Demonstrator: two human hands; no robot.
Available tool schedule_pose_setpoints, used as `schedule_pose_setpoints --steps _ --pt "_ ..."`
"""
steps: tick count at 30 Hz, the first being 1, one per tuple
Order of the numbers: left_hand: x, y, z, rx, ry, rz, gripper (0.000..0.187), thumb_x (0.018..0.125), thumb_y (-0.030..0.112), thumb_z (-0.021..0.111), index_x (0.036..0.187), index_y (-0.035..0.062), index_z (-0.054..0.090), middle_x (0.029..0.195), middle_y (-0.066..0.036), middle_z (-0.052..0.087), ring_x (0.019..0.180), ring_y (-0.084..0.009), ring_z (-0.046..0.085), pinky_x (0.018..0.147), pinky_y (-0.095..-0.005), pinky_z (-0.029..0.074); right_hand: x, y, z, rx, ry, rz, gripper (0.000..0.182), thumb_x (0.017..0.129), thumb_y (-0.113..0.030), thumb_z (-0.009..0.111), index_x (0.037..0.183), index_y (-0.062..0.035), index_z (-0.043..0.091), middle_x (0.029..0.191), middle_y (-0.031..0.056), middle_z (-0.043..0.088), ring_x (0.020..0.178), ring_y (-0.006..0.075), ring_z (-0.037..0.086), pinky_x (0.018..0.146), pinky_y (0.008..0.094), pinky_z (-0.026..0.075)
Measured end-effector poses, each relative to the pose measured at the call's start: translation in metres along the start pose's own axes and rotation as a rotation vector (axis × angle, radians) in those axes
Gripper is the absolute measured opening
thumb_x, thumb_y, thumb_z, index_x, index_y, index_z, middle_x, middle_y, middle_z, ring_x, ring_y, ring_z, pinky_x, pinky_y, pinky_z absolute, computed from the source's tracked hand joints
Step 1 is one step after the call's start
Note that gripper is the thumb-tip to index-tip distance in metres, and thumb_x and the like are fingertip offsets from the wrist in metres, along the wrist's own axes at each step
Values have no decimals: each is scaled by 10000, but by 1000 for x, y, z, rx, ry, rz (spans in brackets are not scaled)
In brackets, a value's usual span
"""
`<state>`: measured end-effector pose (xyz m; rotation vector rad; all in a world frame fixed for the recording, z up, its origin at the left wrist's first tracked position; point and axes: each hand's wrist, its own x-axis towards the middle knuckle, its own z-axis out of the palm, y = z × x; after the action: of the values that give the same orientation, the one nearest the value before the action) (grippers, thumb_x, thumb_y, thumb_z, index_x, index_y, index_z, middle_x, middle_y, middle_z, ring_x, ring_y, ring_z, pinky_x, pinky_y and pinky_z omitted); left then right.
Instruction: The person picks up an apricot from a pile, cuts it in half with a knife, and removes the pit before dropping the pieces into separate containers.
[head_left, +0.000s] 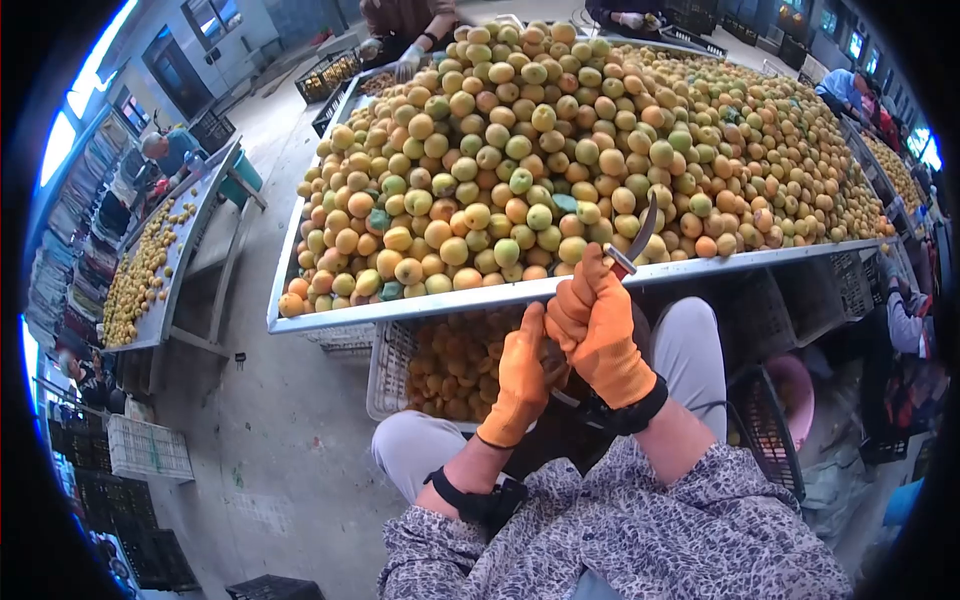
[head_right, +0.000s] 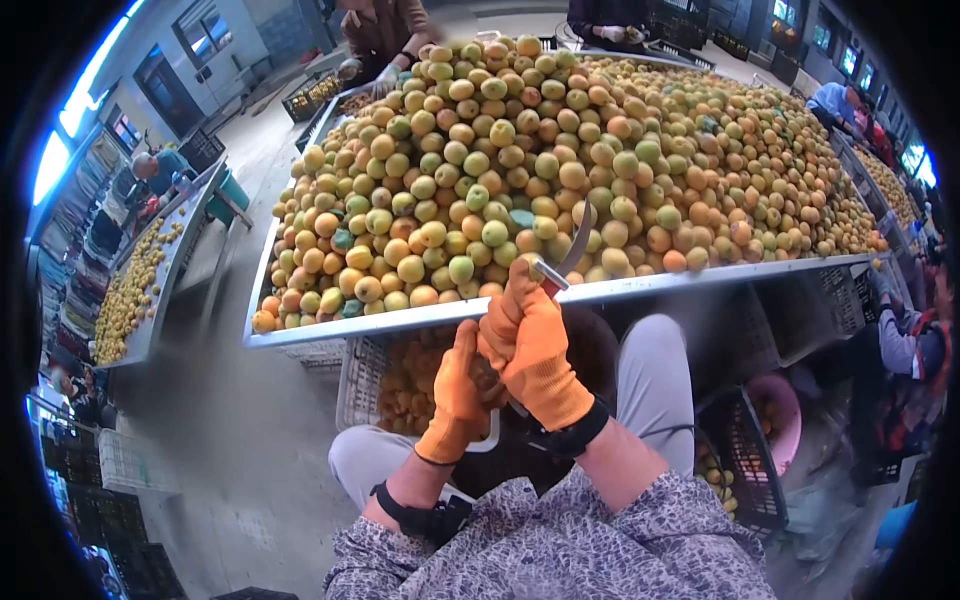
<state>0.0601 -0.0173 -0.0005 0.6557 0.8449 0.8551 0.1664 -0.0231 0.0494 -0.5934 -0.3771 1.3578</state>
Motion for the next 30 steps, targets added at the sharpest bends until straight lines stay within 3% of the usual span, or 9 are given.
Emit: schedule_pose_setpoints --steps 5,8,10,11,12,14,18,23,30 --pt "-6 17 2 76 -113 -19 628 962 608 371 784 58 616 638 -23 560 517 -122 537 442 -218 394 -2 -21 -18 193 -191 -36 546 971 -492 477 609 -149 254 500 -30 232 383 105 231 361 271 236" --pt "-1 25 4 127 -139 66 727 964 650 280 742 52 629 588 -7 544 444 -101 474 410 -206 343 -26 -25 -17 -649 -3 -150 384 999 -349 513 730 -82 573 600 17 514 451 102 431 434 231 370" --pt "-7 29 18 35 126 -6 734 959 662 277 747 53 627 591 4 545 435 -99 449 409 -200 327 -25 -3 -21 -902 -240 -399 106 913 -114 645 952 -23 683 809 63 627 633 126 580 571 245 482" --pt "-3 23 7 64 15 67 741 956 674 264 747 59 621 604 13 550 439 -94 439 415 -194 330 -35 -9 -17 -1236 -271 -463 300 787 73 677 1061 -47 697 878 75 621 736 169 624 674 257 514" --pt "6 18 -1 -2 5 18 741 964 659 256 734 51 610 601 6 549 451 -96 445 420 -198 340 -37 3 -23 -1375 -233 -576 442 720 72 695 1123 -109 702 856 91 621 729 193 627 658 277 516" --pt "3 16 8 154 89 400 741 973 640 249 719 39 600 603 -7 553 476 -101 460 449 -212 362 -42 18 -26 -1450 -140 -654 497 698 64 670 1137 -168 697 848 81 620 707 226 623 652 312 530" --pt "5 16 -6 10 35 -2 678 937 672 356 732 63 573 712 -42 602 570 -132 536 515 -231 411 -36 20 -27 -1401 -164 -550 400 676 56 716 1036 -115 691 832 83 585 740 245 609 650 327 522" --pt "14 -6 -22 -199 -38 -75 638 953 619 402 772 41 603 726 -60 618 645 -169 575 613 -276 476 -36 20 -29 -1543 -299 -489 297 730 -78 691 994 -104 558 952 107 561 806 353 613 668 414 529" --pt "6 -11 -39 -292 -73 -255 577 932 608 439 814 70 610 793 -72 634 769 -198 616 702 -337 503 -39 44 -43 -1513 -306 -519 291 743 -134 709 972 -87 538 937 103 578 747 350 636 625 409 534"
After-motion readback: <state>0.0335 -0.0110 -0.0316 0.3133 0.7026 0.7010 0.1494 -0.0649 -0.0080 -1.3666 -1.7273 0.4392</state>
